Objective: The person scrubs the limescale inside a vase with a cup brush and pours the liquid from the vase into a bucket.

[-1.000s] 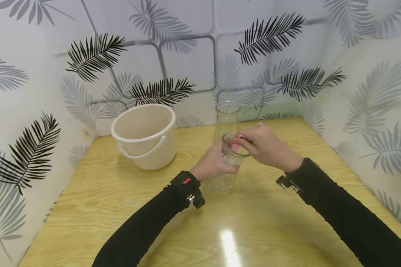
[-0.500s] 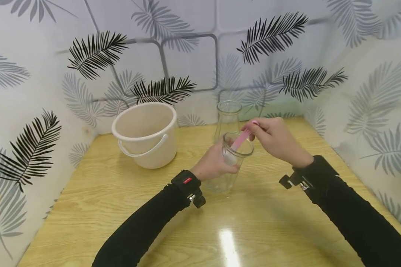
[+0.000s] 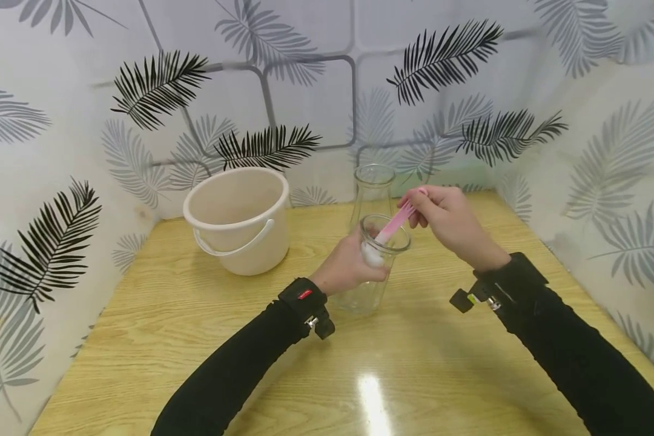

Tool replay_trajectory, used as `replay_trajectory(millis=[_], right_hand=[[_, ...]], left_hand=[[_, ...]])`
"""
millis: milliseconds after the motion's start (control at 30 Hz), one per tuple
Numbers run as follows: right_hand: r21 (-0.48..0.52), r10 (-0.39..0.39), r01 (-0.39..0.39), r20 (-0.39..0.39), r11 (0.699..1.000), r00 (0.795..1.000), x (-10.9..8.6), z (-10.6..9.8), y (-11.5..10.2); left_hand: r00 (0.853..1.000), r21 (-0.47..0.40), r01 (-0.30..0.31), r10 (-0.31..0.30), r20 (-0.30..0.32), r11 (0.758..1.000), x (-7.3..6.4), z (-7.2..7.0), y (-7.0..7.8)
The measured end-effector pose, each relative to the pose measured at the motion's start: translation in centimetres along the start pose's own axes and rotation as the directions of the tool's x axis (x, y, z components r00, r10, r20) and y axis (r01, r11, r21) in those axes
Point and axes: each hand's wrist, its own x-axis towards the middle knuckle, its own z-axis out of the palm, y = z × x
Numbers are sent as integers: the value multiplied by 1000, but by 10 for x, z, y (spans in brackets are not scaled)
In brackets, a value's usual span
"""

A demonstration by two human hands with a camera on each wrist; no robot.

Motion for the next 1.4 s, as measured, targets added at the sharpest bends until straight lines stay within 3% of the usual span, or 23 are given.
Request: replay_trajectory(millis=[167, 300, 400, 533, 667, 800, 933, 1067, 1233, 1400], right_hand=[[-71, 30, -19, 158, 997, 987, -3, 23, 12], [-74, 22, -9, 180, 997, 983, -4, 28, 16], [-10, 28, -27, 134, 1000, 991, -2, 20, 12], [129, 31, -32, 9, 991, 999, 2, 0, 0], [233, 23, 10, -137, 972, 990, 7, -20, -11], [245, 25, 18, -168, 969, 985, 8, -26, -14], [202, 27, -8, -89, 979, 996, 6, -17, -10], [128, 47, -51, 37, 990, 998, 3, -1, -1], [24, 70, -77, 211, 997, 975, 1, 19, 10], [-49, 21, -9, 261, 999, 965, 0, 27, 14]], left_hand=[[1000, 59, 1, -2, 14, 998, 1, 1, 0], [1000, 51, 0, -1, 28, 999, 0, 2, 1], [1000, 63, -8, 6, 26, 998, 0, 2, 2], [999, 23, -21, 21, 25, 1000, 1, 4, 3], [998, 25, -56, 55, 11, 998, 3, 3, 3], [998, 48, -64, 64, -2, 997, 3, 1, 3], [1000, 15, -22, 22, -8, 1000, 1, -1, 0], [1000, -5, 8, -8, -11, 1000, -1, -3, -4], [1000, 29, -23, 22, 16, 999, -2, -3, -2], [999, 42, -20, 19, 26, 999, -2, -3, 0]])
